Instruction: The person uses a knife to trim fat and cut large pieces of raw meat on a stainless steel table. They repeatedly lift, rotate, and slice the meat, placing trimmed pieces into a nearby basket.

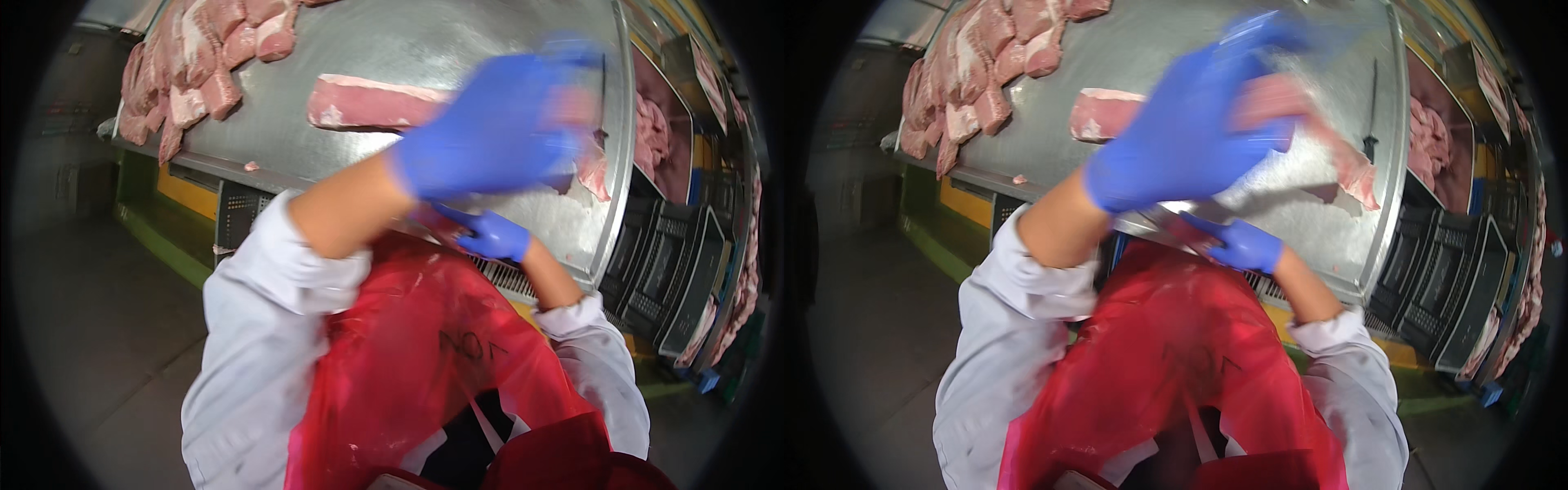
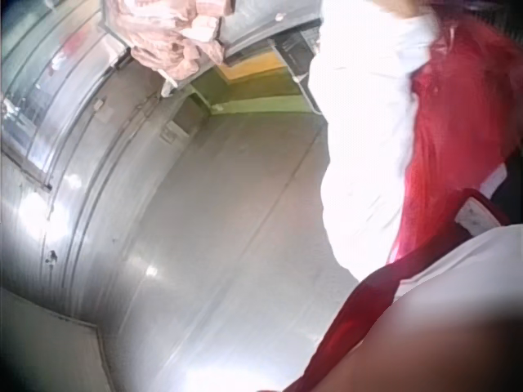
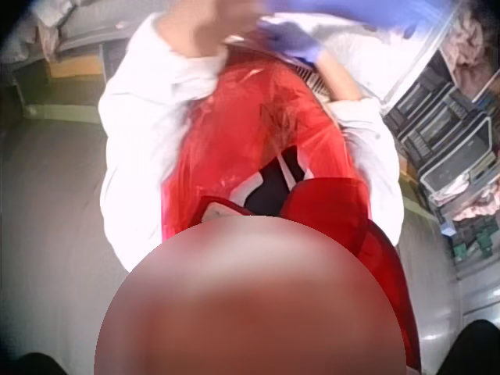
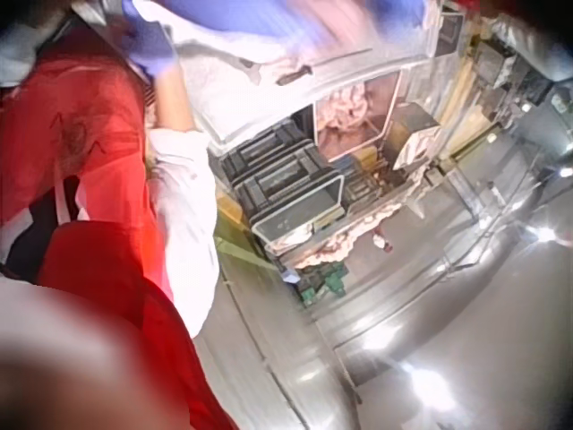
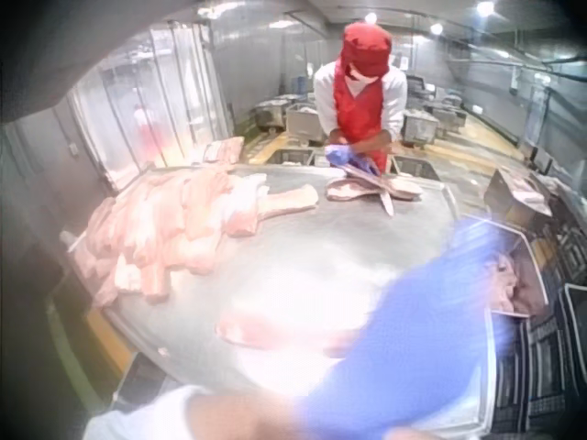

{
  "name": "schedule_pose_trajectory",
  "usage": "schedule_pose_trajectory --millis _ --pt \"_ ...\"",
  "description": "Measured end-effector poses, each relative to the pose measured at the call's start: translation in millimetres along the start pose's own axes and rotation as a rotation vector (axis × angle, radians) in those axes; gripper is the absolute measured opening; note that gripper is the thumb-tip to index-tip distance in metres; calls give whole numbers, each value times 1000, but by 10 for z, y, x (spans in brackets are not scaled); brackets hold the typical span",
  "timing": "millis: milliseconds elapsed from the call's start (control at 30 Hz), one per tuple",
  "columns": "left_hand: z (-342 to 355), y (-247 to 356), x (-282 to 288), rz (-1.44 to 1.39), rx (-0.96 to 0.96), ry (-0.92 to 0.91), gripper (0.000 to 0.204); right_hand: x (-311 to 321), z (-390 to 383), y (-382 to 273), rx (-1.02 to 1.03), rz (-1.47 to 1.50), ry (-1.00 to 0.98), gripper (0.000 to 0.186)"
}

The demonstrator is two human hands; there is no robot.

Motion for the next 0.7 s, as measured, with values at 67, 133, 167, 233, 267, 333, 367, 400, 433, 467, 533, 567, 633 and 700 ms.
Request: schedule_pose_trajectory --millis 67,133,167,233,267,333,367,400,433,467,533,567,633,700 --pt "-921 -757 -144 28 454 -154 60 -85 -816 55 -23 43 -18 83" --pt "-2225 -1462 -587 294 922 -483 33 -262 -1390 353 -245 370 -69 82" --pt "-2674 -1555 -816 382 883 -521 19 -285 -1478 415 -258 299 -10 82" --pt "-3029 -1536 -1061 353 998 -449 19 -198 -1567 575 -291 148 142 82" --pt "-2998 -1438 -1099 351 998 -402 19 -168 -1459 563 -173 84 217 78" --pt "-2899 -1266 -1137 351 1003 -299 18 -172 -1061 616 -267 -94 134 72" --pt "-2792 -1171 -1168 379 993 -315 17 -162 -766 601 -216 -147 173 70" --pt "-2659 -1113 -1227 392 971 -334 17 -146 -463 562 -182 -195 216 67" --pt "-2522 -1039 -1281 418 951 -350 17 -86 -153 461 -212 -175 141 69" --pt "-2324 -948 -1423 471 815 -413 15 -93 174 581 -250 -252 117 74" --pt "-2008 -913 -1488 567 842 -458 11 1 565 699 -25 -321 277 86" --pt "-1893 -941 -1511 615 856 -476 10 19 682 766 -183 -350 136 91" --pt "-2103 -1307 -1046 251 959 -153 16 110 358 562 -156 -508 249 95" --pt "-2264 -1379 -474 362 1016 22 16 50 -5 711 -365 -362 16 98"
Point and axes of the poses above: each hand's wrist, its own z-axis towards the middle knuckle, its own x-axis out of the back of the hand, y = z × x, the point moved 8 cm from there along z, towards the middle knuckle, and after that the axes turned 15 degrees about -y, right-handed, at the moved point
